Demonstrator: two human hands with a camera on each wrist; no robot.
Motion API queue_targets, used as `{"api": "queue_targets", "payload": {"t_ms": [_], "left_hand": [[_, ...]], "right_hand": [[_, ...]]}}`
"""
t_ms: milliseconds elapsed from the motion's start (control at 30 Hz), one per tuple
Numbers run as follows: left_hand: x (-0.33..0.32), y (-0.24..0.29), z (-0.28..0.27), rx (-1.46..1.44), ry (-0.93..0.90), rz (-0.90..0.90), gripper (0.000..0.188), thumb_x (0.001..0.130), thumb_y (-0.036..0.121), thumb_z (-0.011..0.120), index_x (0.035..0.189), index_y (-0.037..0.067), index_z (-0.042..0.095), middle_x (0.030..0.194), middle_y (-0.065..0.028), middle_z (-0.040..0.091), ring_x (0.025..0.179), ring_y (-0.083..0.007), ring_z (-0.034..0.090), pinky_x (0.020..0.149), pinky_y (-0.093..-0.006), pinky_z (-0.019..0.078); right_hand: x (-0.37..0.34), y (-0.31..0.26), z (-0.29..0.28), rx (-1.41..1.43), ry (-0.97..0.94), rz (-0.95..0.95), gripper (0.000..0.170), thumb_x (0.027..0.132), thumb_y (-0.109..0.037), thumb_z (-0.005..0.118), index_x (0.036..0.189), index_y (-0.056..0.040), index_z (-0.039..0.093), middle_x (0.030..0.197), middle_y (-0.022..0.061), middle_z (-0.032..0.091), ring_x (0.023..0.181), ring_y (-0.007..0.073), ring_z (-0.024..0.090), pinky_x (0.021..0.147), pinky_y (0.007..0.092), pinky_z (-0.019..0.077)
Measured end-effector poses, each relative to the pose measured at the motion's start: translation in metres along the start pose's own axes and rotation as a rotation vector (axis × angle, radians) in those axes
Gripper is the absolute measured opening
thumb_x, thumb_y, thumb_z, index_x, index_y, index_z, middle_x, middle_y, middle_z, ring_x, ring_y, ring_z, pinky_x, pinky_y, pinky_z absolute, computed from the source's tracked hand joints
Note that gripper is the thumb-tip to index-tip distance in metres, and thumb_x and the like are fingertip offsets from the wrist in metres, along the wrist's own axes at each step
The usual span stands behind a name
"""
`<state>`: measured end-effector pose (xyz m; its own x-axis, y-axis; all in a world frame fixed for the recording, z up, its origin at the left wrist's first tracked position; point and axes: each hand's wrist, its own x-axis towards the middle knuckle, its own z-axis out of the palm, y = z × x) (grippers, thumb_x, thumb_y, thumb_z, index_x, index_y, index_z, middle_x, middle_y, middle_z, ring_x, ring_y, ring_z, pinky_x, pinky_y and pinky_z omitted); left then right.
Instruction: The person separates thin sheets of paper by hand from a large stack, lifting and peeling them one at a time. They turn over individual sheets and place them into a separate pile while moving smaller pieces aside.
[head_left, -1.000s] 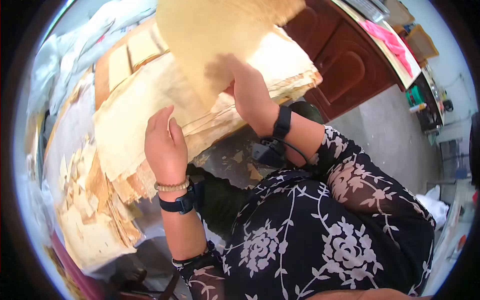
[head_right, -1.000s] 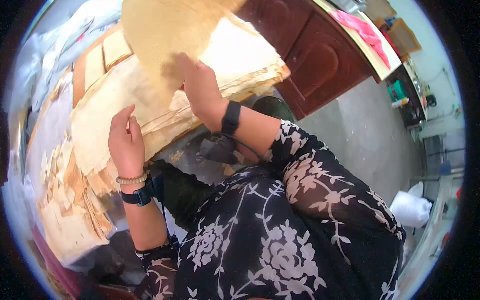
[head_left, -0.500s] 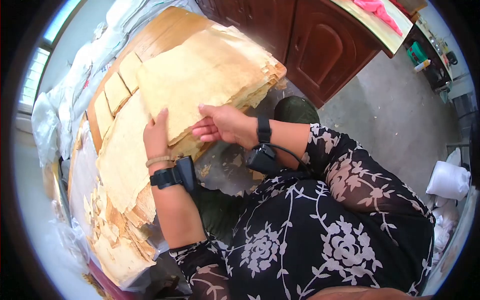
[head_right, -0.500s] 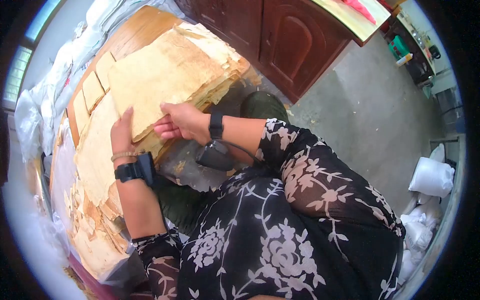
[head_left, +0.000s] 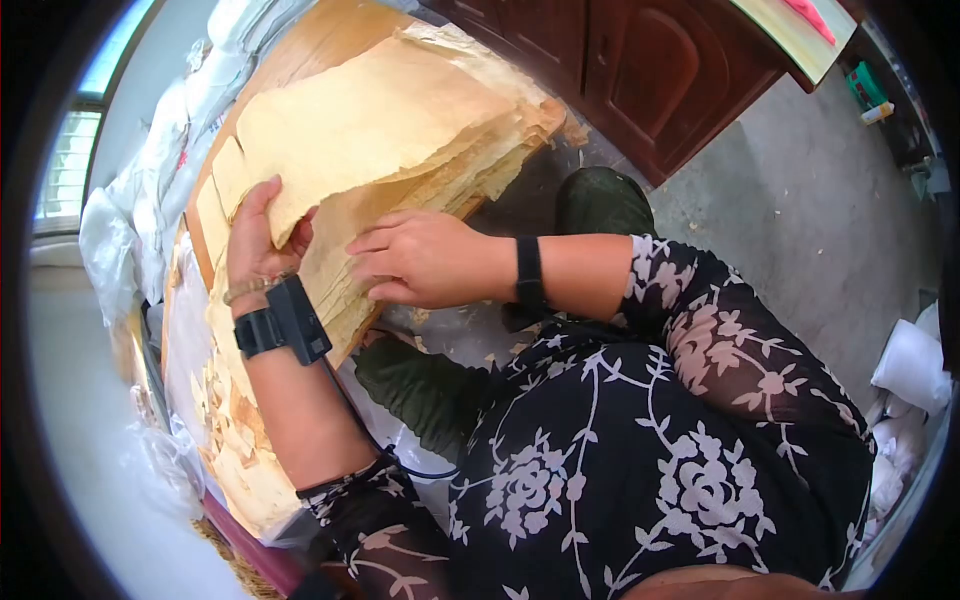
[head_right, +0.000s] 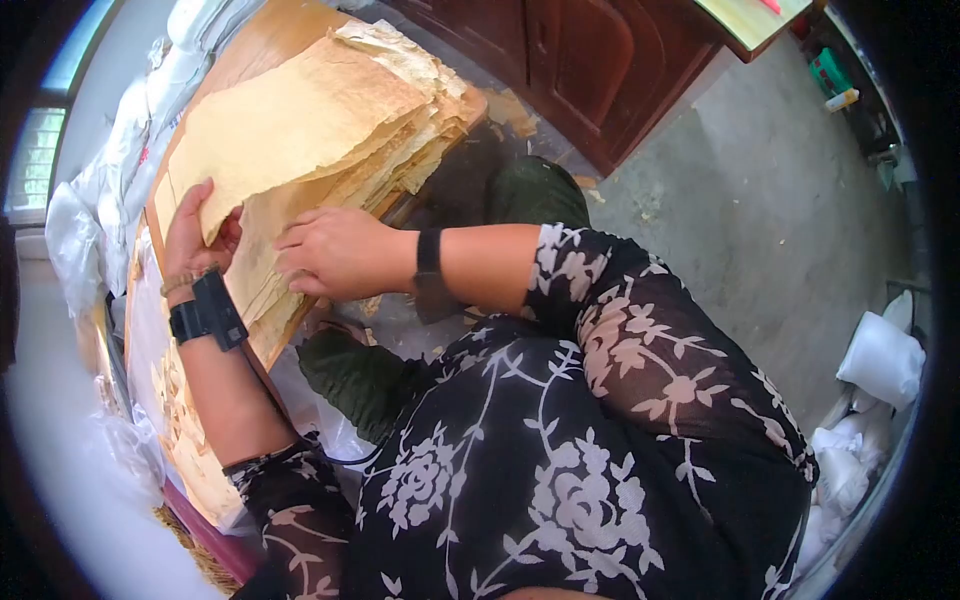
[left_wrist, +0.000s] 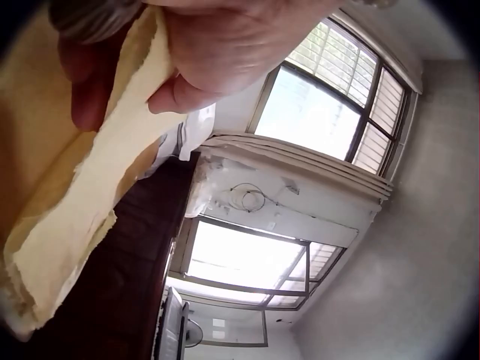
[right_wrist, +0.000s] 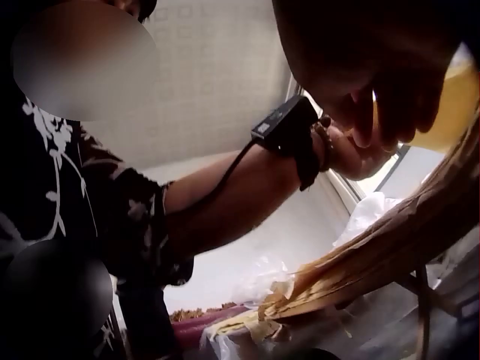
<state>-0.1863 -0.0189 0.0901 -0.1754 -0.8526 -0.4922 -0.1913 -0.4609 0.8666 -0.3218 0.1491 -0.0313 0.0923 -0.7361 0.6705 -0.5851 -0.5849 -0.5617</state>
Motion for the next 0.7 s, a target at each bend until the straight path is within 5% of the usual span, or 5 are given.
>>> {"api": "queue_targets", "payload": {"t_ms": [167,300,500,633,700], "left_hand": [[-0.02,0.032,0.008,0.065,-0.026,0.093,0.041,0.088,0.033,0.077,0.12,0.012,0.063,0.101,-0.0039,0.073,0.084,-0.0186,0.07,0.058,-0.0278,0.0523],[-0.056,0.024,-0.023,0.085,0.158,0.168,0.046,0.085,0.03,0.079,0.126,0.017,0.061,0.116,-0.0006,0.069,0.102,-0.0178,0.064,0.072,-0.0317,0.0524],[-0.025,-0.049,-0.106,-0.14,-0.001,0.016,0.044,0.091,0.013,0.07,0.132,0.0,0.059,0.122,-0.0153,0.07,0.109,-0.0311,0.069,0.095,-0.044,0.0578],[0.0,-0.084,-0.15,-0.026,-0.066,0.014,0.041,0.092,0.015,0.07,0.128,-0.002,0.061,0.119,-0.0141,0.071,0.104,-0.027,0.071,0.091,-0.0398,0.0584],[0.01,-0.081,-0.168,0.031,-0.099,0.001,0.041,0.092,0.017,0.07,0.127,-0.003,0.061,0.117,-0.0136,0.071,0.102,-0.0255,0.071,0.089,-0.0383,0.0583]], "right_hand": [[0.015,0.031,0.007,-0.332,0.108,-0.04,0.04,0.096,-0.038,0.061,0.122,-0.0093,0.068,0.133,0.0157,0.065,0.117,0.0363,0.063,0.102,0.0492,0.0473],[0.029,0.038,-0.046,-0.224,-0.497,0.704,0.045,0.096,-0.043,0.053,0.122,-0.0096,0.069,0.133,0.0165,0.065,0.131,0.0333,0.056,0.108,0.0455,0.0443],[-0.005,0.101,-0.044,-0.697,0.164,0.28,0.04,0.096,-0.034,0.054,0.122,-0.01,0.073,0.138,0.0088,0.064,0.126,0.0262,0.06,0.101,0.0462,0.0485],[0.008,0.077,-0.059,-0.235,0.128,0.299,0.036,0.096,-0.032,0.063,0.114,-0.0024,0.072,0.123,0.0161,0.067,0.102,0.027,0.072,0.082,0.0407,0.0561],[0.019,0.053,-0.067,0.608,0.052,0.922,0.045,0.101,-0.04,0.06,0.109,0.0025,0.071,0.101,0.0133,0.068,0.078,0.0241,0.074,0.064,0.0333,0.0551]]}}
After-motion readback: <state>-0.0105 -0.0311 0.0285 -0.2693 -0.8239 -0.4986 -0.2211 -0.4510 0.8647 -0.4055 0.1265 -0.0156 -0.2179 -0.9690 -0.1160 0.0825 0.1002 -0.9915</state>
